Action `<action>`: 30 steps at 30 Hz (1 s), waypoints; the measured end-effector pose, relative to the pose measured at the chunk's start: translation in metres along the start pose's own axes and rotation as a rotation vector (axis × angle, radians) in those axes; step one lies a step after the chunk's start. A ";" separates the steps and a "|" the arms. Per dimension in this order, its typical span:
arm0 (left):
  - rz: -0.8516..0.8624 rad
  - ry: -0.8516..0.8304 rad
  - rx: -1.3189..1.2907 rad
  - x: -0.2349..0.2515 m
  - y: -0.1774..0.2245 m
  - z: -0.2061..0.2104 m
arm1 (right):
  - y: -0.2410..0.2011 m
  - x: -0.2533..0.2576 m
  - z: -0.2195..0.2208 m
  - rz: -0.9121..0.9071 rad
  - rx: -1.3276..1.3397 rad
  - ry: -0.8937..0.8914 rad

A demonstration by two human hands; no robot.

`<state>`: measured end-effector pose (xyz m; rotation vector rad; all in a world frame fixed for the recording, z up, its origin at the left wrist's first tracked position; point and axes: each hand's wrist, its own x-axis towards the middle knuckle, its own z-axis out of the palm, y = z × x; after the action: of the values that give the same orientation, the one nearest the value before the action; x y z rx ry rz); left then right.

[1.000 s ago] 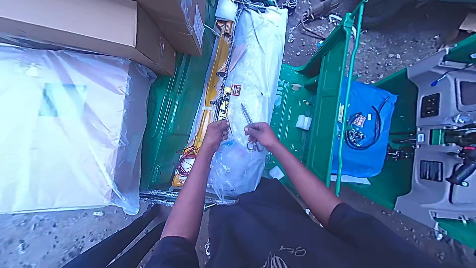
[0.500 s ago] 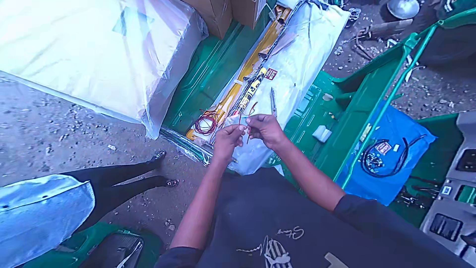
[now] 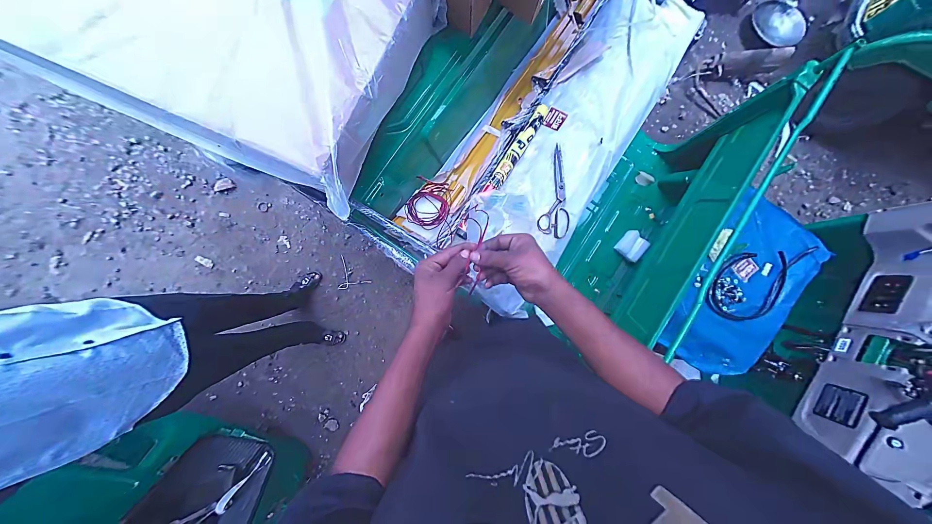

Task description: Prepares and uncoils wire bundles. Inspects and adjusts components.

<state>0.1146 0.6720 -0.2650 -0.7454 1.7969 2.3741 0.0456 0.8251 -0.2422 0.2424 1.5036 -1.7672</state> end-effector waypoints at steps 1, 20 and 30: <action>0.069 0.023 0.083 -0.008 -0.003 -0.009 | 0.007 -0.003 0.011 0.008 0.001 0.005; -0.221 -0.177 0.063 -0.074 0.021 -0.137 | 0.068 -0.036 0.131 -0.199 0.022 0.147; -0.303 -0.210 0.012 -0.074 0.021 -0.144 | 0.077 -0.027 0.136 -0.225 0.042 0.163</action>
<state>0.2203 0.5495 -0.2440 -0.6814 1.4962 2.1536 0.1603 0.7158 -0.2457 0.2512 1.6638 -1.9991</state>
